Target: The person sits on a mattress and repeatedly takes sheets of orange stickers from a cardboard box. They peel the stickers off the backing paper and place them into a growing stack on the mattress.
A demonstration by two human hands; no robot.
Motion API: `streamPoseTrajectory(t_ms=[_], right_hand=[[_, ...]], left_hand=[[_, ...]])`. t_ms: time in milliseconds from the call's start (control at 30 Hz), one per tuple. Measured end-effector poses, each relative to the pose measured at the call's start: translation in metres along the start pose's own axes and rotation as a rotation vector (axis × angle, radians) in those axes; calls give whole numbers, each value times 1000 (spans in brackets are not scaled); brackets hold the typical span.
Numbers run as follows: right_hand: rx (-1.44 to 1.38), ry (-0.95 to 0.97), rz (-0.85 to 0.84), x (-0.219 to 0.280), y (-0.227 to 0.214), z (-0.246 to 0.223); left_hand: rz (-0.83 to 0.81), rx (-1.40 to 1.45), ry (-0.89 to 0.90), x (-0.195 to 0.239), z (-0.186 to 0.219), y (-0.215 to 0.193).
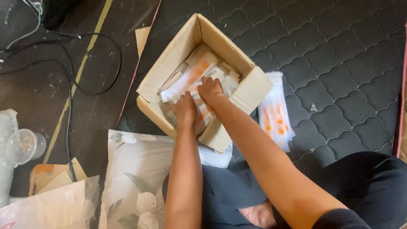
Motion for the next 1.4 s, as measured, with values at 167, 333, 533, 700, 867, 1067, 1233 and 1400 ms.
streamPoseTrajectory(t_ms=[167,333,533,700,867,1067,1233,1400], right_hand=[[34,-49,105,34,-75,8],[-131,-137,265,72,-156,26],[-411,-477,468,154,-238,48],[-725,-338,290,239,-241,107],[-933,-228,59,321,-201,122],[-1126,-7,30,365,-143,169],[-1310,100,35,382,-115,208],[-1564,281,99,390,-77,232]], left_hand=[[-34,77,-56,12,9,-77],[74,161,46,45,38,-161],[386,701,186,109,60,-258],[22,1029,133,145,79,-229],[-173,1128,331,201,165,-186],[-341,1229,354,219,195,-164],[-339,1270,266,216,176,-165],[-319,1546,-61,198,144,-108]])
Point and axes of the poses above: each hand's wrist, its own x-axis away from the middle knuckle, its own y-axis out of the palm, z = x × y, the point moved 10 cm from there along -x, towards the middle knuckle, and after that the axes turned 3 degrees about -y, right-handed, at the moved point
